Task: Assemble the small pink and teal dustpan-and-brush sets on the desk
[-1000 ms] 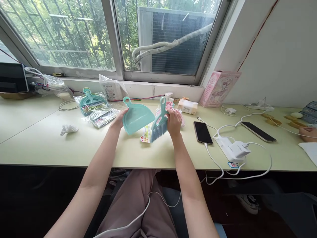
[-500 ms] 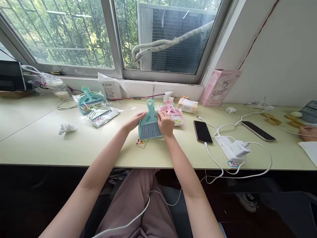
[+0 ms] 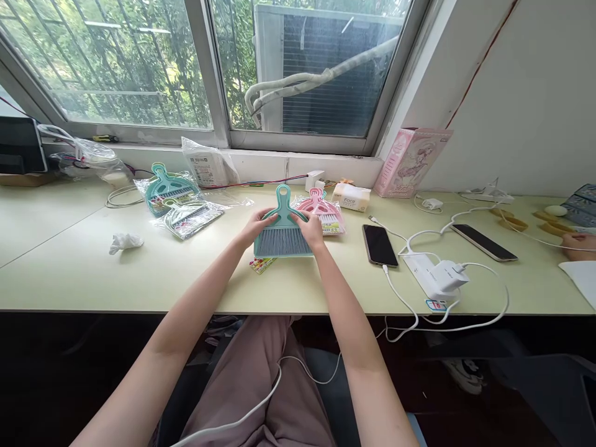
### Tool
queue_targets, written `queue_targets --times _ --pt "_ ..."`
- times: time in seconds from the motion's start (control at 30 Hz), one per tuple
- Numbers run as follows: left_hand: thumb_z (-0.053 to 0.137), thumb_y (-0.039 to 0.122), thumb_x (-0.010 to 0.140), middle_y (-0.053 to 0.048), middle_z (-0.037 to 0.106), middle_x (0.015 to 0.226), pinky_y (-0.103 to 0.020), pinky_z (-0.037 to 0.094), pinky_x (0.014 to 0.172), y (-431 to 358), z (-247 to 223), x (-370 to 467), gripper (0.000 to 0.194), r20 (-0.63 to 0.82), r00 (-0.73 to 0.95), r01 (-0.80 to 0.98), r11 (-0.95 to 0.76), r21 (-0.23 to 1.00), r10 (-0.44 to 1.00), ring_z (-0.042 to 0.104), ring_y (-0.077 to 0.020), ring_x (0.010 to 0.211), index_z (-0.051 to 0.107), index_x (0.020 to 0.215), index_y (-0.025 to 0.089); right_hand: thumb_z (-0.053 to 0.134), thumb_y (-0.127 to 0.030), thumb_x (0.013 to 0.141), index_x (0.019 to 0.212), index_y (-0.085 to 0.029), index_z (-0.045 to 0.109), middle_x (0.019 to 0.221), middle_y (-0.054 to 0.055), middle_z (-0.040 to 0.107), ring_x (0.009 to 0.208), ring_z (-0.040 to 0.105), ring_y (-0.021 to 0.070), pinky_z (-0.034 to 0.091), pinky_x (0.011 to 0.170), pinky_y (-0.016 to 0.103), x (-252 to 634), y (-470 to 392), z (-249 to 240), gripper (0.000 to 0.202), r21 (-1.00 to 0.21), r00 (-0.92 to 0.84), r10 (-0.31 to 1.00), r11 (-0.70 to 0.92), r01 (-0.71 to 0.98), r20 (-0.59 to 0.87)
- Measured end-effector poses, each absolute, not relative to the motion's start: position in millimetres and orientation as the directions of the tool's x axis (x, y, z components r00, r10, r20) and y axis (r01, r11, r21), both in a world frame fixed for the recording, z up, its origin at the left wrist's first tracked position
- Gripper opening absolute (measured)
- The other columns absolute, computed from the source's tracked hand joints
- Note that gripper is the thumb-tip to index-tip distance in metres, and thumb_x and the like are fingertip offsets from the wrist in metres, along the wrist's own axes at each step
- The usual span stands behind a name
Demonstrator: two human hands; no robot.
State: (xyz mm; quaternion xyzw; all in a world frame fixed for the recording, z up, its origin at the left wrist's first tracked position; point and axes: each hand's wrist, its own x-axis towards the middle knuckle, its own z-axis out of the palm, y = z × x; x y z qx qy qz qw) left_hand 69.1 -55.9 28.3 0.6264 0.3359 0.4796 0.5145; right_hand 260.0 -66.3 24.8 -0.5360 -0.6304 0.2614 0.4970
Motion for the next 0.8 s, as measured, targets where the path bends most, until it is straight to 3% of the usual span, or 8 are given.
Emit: queue_targets --times 0.23,0.4,0.53,0.6,0.67,0.73,0.8 --pt "0.075 0.049 0.067 -0.005 0.073 0.093 -0.032 0.047 0.078 -59 33 74 0.054 0.344 0.256 -0.030 -0.349 0.937 0.903 0.064 -0.0230 0.087 0.075 0.108 0.014 0.081 -0.054 0.059 0.089 -0.017 0.078 0.087 0.006 0.076 0.085 0.068 0.0211 0.053 0.081 0.035 256 -63 19 0.049 -0.950 0.171 0.935 0.313 0.017 0.311" --pt "0.075 0.042 0.066 -0.004 0.072 0.086 -0.030 0.045 0.074 -57 32 76 0.049 0.375 0.225 -0.008 -0.383 0.924 0.899 0.063 -0.0212 0.082 0.076 0.106 0.013 0.082 -0.052 0.057 0.089 -0.018 0.077 0.088 0.005 0.076 0.086 0.069 0.0222 0.055 0.082 0.038 255 -59 14 0.046 -0.953 0.222 0.930 0.302 -0.003 0.293" --pt "0.075 0.039 0.066 -0.003 0.072 0.086 -0.029 0.045 0.073 -57 33 75 0.042 0.382 0.226 -0.022 -0.387 0.922 0.896 0.063 -0.0206 0.082 0.077 0.100 0.015 0.083 -0.054 0.057 0.090 -0.019 0.076 0.093 0.006 0.076 0.092 0.069 0.0233 0.055 0.086 0.038 257 -59 16 0.049 -0.956 0.160 0.943 0.293 0.011 0.291" --pt "0.078 0.039 0.064 -0.003 0.073 0.086 -0.029 0.046 0.072 -56 33 74 0.040 0.371 0.207 -0.051 -0.368 0.928 0.905 0.063 -0.0206 0.082 0.077 0.097 0.015 0.081 -0.059 0.060 0.096 -0.020 0.075 0.100 0.007 0.076 0.098 0.068 0.0230 0.054 0.089 0.036 260 -60 19 0.054 -0.958 0.084 0.956 0.285 -0.029 0.281" --pt "0.081 0.039 0.061 -0.003 0.073 0.084 -0.029 0.047 0.072 -51 32 69 0.041 0.349 0.139 -0.112 -0.335 0.935 0.927 0.064 -0.0202 0.080 0.076 0.095 0.016 0.067 -0.070 0.072 0.106 -0.022 0.071 0.111 0.007 0.073 0.105 0.067 0.0219 0.054 0.089 0.034 266 -61 22 0.060 -0.956 0.049 0.959 0.284 -0.071 0.281" --pt "0.085 0.038 0.059 -0.003 0.072 0.082 -0.028 0.048 0.072 -42 31 60 0.044 0.318 -0.002 -0.223 -0.311 0.924 0.948 0.065 -0.0190 0.079 0.075 0.096 0.017 0.045 -0.075 0.084 0.116 -0.025 0.067 0.118 0.007 0.071 0.107 0.066 0.0200 0.055 0.086 0.032 271 -59 24 0.064 -0.960 0.076 0.961 0.273 -0.067 0.267" --pt "0.087 0.036 0.059 -0.002 0.072 0.084 -0.026 0.051 0.075 -31 29 46 0.048 0.278 -0.168 -0.361 -0.321 0.876 0.946 0.067 -0.0174 0.081 0.072 0.101 0.019 0.036 -0.071 0.090 0.118 -0.025 0.064 0.118 0.007 0.070 0.100 0.068 0.0187 0.055 0.080 0.031 274 -57 22 0.061 -0.972 0.110 0.965 0.235 0.028 0.237"
